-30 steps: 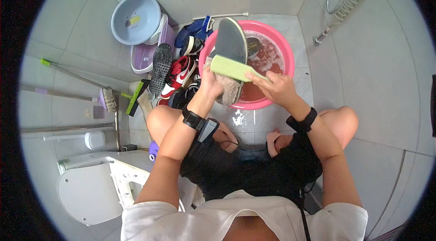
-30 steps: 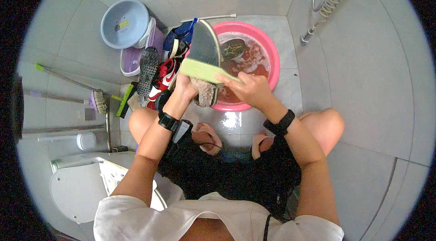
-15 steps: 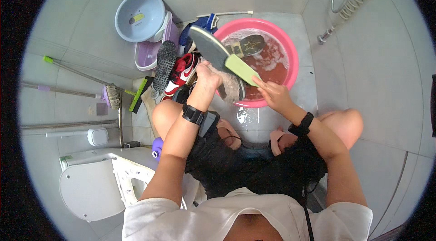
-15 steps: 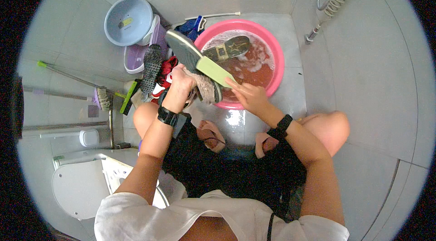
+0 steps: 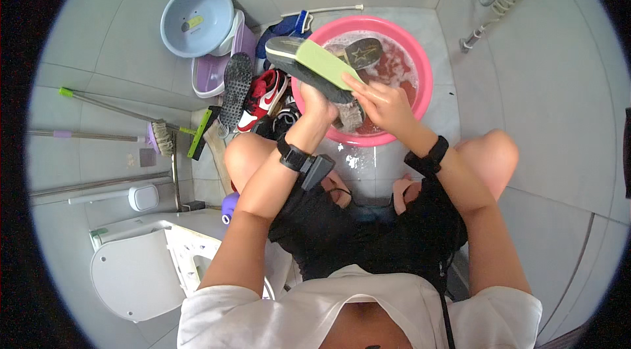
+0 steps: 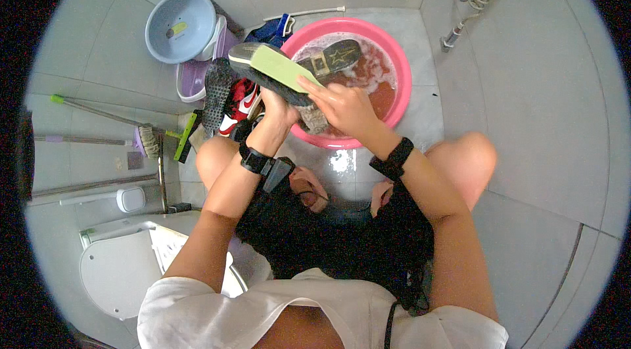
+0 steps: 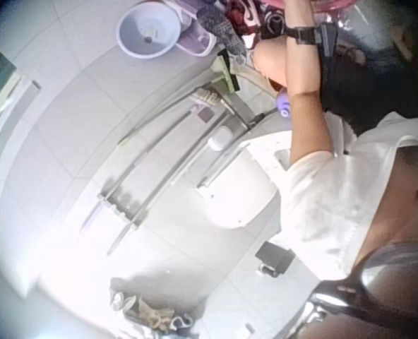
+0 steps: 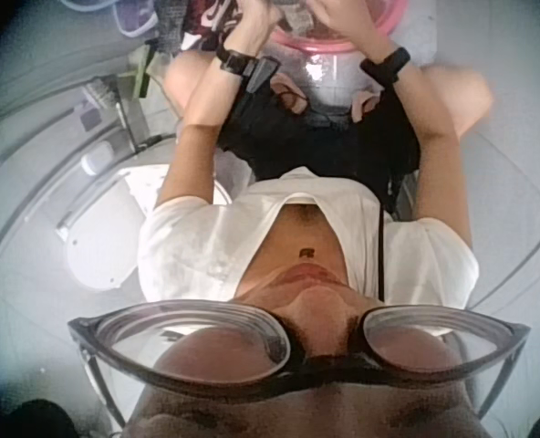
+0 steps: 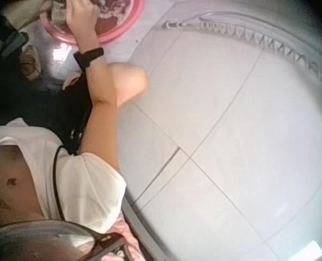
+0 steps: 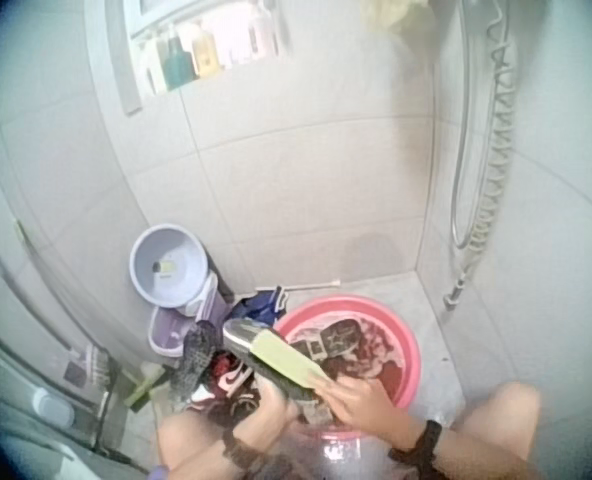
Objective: Scrubbing and washing several pairs of shoes in a basin of soapy water using a brush.
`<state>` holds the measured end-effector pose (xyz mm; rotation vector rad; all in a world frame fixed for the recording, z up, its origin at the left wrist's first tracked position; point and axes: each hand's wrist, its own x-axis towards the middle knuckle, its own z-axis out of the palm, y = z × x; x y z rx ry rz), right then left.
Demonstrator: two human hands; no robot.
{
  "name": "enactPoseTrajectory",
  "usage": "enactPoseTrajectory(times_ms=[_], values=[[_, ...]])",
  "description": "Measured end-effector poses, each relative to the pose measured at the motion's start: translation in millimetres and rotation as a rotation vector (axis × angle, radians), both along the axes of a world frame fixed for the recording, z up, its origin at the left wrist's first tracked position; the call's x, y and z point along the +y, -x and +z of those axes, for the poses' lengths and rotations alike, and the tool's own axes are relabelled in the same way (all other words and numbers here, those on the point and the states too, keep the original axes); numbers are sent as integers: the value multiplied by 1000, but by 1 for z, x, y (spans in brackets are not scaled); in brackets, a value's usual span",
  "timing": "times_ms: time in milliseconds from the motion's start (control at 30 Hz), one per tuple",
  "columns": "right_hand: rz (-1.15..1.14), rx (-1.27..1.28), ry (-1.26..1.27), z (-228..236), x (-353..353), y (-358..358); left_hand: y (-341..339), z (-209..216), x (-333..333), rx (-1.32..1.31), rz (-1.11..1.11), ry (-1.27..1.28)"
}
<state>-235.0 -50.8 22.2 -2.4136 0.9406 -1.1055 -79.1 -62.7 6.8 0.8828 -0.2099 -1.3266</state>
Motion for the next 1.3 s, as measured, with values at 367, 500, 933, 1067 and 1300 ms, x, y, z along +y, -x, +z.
enactPoseTrajectory(times_ms=[367,500,933,1067,1300], values=[[-136,34,-250,43,-18,-23,23,-15,-1,-233,-21,-21],[-146,-51,-309,50,-36,-13,14,-20,6,-339,-177,-113],[-88,-612,-462,0,-35,-1,-29,-38,-6,107,-195,266],[170,-547,-369,54,17,-34,-31,-33,4,73,-101,254],[-152,185,-520,-142,-64,62,-8,-25,-8,188,-149,245]])
